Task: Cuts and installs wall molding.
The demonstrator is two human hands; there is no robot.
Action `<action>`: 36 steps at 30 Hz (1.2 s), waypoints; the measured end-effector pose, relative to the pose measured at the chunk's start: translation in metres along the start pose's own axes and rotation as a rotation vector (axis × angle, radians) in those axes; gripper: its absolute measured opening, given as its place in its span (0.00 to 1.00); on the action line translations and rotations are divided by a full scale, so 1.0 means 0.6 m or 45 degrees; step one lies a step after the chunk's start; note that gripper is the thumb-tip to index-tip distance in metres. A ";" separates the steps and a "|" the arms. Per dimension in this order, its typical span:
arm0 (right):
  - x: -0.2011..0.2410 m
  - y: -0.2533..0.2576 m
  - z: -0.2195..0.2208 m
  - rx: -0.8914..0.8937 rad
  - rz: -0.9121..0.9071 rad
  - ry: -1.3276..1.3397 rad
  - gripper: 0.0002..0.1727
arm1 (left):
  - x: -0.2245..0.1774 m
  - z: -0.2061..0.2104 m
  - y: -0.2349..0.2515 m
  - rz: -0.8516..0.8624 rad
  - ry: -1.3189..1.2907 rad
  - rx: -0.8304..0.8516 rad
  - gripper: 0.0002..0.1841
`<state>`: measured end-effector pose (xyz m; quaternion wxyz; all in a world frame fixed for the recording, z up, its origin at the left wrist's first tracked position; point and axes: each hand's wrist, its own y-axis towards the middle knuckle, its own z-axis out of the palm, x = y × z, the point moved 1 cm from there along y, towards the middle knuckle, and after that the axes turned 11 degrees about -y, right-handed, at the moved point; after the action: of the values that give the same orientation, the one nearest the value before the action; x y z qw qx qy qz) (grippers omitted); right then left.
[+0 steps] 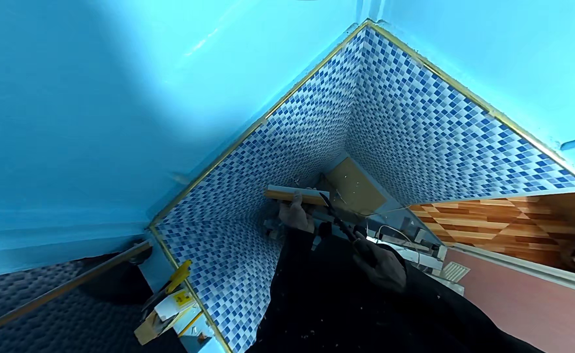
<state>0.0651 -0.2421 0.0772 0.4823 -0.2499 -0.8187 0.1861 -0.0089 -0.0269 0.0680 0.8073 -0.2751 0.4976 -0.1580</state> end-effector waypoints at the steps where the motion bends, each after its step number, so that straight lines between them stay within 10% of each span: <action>1: 0.000 0.000 0.002 -0.014 -0.007 0.000 0.38 | 0.001 -0.002 0.000 -0.003 0.010 -0.003 0.14; 26: -0.024 -0.009 0.017 -0.222 -0.030 -0.125 0.31 | 0.003 -0.006 -0.040 -0.152 0.054 -0.040 0.13; 36: -0.080 -0.034 -0.016 -0.177 -0.101 0.143 0.29 | -0.010 -0.016 -0.014 -0.097 0.131 0.457 0.16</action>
<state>0.0883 -0.2859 0.0593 0.5161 -0.2602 -0.8105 0.0953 -0.0200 -0.0328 0.0741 0.8104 -0.1370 0.4912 -0.2883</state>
